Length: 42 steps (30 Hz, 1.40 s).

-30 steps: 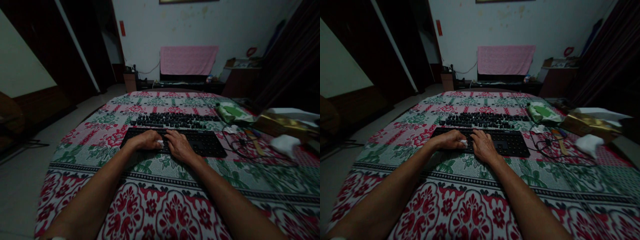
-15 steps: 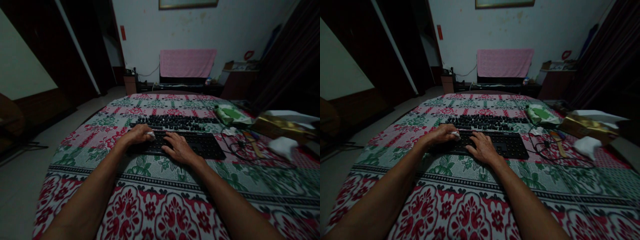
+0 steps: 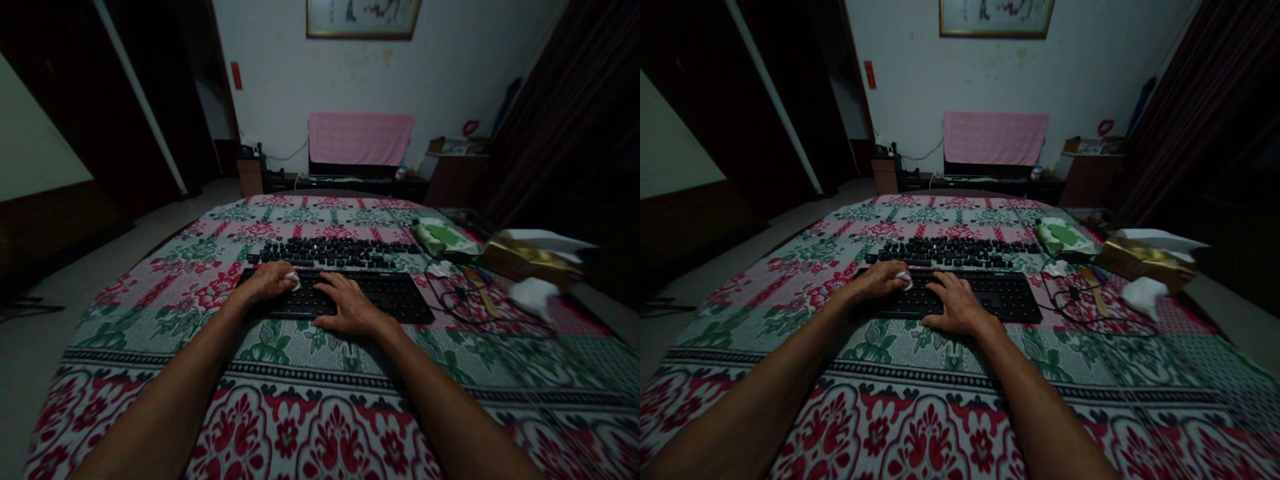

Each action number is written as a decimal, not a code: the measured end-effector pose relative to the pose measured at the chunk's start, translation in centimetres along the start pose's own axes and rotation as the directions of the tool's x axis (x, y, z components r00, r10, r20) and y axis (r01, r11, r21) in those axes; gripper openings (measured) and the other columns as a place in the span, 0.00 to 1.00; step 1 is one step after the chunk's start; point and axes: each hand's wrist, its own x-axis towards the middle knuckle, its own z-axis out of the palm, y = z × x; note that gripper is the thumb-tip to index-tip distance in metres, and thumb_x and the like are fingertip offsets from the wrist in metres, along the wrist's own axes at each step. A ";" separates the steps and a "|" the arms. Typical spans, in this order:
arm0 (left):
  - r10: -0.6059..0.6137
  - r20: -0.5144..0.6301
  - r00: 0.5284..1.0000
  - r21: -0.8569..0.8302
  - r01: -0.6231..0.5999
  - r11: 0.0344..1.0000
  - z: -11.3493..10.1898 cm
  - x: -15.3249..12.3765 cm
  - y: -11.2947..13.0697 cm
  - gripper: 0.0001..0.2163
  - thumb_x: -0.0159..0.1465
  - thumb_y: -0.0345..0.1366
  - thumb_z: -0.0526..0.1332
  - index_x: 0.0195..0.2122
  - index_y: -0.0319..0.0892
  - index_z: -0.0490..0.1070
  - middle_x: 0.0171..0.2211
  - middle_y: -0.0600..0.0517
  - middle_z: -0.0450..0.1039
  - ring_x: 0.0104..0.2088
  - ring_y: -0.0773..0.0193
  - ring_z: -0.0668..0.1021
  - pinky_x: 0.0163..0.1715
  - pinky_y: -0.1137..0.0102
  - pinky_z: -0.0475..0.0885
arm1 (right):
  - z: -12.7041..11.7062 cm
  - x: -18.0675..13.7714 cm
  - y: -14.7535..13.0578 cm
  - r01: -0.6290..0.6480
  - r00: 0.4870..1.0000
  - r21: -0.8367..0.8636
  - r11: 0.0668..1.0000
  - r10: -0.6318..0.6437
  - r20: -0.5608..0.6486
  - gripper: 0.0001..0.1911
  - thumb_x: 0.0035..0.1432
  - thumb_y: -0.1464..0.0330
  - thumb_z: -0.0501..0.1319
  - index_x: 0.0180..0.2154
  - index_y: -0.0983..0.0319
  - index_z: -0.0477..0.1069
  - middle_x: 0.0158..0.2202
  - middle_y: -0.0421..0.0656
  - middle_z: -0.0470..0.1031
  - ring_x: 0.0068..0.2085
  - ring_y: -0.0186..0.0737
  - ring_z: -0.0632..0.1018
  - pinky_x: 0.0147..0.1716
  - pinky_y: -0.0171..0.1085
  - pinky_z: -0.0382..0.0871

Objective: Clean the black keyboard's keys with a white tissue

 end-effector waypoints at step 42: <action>0.183 0.017 0.983 0.262 -0.181 0.948 1.2 1.7 3.8 0.10 0.60 0.35 0.53 0.37 0.43 0.72 0.34 0.48 0.69 0.36 0.61 0.71 0.34 0.71 0.65 | 0.2 -0.5 2.1 -0.171 0.985 -0.053 0.984 0.169 -0.039 0.32 0.54 0.52 0.54 0.56 0.61 0.57 0.61 0.49 0.54 0.60 0.48 0.54 0.56 0.51 0.47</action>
